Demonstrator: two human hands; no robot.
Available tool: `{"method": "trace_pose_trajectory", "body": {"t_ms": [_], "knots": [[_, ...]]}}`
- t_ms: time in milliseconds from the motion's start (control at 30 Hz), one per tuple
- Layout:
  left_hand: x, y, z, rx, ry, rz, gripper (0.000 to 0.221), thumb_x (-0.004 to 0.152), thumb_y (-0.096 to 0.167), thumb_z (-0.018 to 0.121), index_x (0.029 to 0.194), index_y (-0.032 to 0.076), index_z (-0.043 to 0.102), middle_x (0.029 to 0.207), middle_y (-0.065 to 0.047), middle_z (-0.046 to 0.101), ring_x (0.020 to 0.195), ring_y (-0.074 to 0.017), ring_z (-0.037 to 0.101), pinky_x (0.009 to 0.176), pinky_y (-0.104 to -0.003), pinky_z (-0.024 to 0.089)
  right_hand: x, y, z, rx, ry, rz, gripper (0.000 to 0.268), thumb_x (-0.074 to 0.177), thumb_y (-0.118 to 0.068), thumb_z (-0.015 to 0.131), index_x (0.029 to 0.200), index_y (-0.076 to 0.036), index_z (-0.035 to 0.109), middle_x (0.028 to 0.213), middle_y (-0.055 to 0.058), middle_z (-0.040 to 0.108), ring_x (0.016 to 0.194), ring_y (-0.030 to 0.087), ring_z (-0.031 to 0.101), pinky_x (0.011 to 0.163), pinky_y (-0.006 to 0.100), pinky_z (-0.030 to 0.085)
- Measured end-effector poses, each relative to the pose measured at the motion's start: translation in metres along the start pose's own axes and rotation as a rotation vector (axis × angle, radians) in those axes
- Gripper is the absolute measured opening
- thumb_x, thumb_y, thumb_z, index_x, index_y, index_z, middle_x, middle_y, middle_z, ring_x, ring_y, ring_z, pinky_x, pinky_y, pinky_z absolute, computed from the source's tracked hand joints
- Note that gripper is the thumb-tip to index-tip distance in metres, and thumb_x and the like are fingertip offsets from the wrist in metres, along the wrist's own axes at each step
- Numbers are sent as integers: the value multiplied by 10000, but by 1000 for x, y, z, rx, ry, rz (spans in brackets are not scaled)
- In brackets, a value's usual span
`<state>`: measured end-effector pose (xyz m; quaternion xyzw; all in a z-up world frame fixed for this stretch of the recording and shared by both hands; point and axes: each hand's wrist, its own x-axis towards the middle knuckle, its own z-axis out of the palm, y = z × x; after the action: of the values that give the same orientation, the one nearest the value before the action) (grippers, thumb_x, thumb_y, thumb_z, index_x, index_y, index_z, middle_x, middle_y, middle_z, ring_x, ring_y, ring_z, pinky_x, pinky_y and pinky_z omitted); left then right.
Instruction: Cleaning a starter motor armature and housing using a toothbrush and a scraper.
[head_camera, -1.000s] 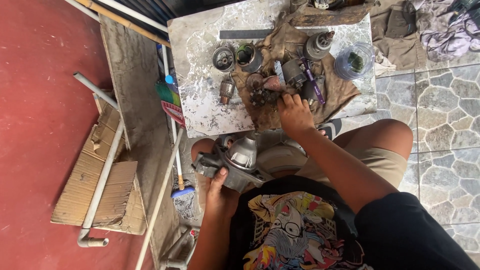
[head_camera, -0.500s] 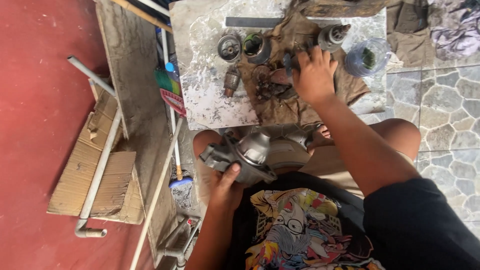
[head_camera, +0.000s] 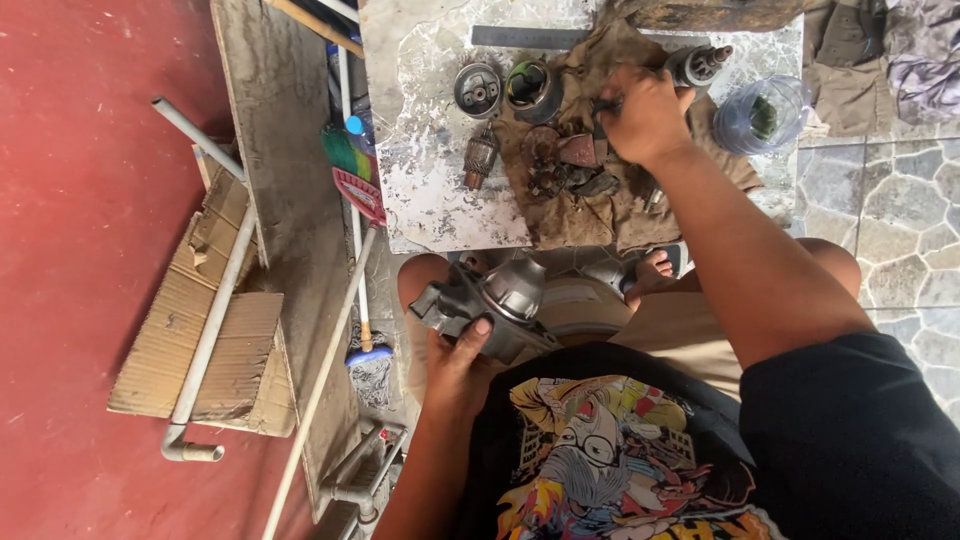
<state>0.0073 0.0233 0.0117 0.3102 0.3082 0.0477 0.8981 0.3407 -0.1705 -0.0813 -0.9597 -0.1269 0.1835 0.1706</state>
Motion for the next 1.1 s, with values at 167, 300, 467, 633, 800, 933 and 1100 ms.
{"method": "trace_pose_trajectory", "body": {"t_ms": [167,300,467,633,800,933,1100], "knots": [[9,-3,-3,37,95,-18,548,832,23,753,1324,59,514,1244,-186,595,1116,-367,610,944,-535,537,-23,12,-42,528,240,-283,241,990,105,671,1154,18,517,998,159,679,795,243,657,693,339,519],[40,-10,7,193,224,-98,748,732,85,789,1411,101,475,1340,-244,532,1170,-441,579,963,-581,561,-62,-7,-77,841,382,-479,222,1135,186,478,1299,85,368,1109,217,494,913,285,590,795,372,514],[97,-23,48,554,-66,232,649,790,61,831,1355,53,512,1247,-164,653,1117,-294,673,987,-396,566,-110,-16,-78,1066,266,-220,306,1155,72,425,1431,14,304,1175,176,465,829,229,616,677,319,573],[152,-48,124,748,189,307,829,598,256,971,1322,77,609,1217,-313,649,1158,-437,673,986,-508,560,-134,-2,-52,1205,347,-86,424,1025,119,405,1437,25,384,1094,161,474,863,288,685,535,357,625],[191,-61,152,1282,100,665,769,623,357,927,1287,163,591,1181,-141,643,1131,-387,668,952,-550,582,-157,4,-49,1183,317,-87,481,1005,141,414,1478,75,356,1074,242,516,904,339,659,607,387,614],[221,-85,159,1463,67,677,785,670,348,904,1323,211,489,1175,-82,511,1192,-407,573,758,-560,646,-166,10,-44,1214,310,-69,488,994,139,441,1470,40,404,1056,153,498,896,326,689,588,380,621],[253,-115,149,1601,181,774,811,587,429,907,1227,179,477,1110,-66,462,1137,-391,531,650,-557,642,-173,15,-41,1196,293,-55,463,1002,117,496,1447,-3,448,1041,96,534,868,265,729,554,320,618]]}}
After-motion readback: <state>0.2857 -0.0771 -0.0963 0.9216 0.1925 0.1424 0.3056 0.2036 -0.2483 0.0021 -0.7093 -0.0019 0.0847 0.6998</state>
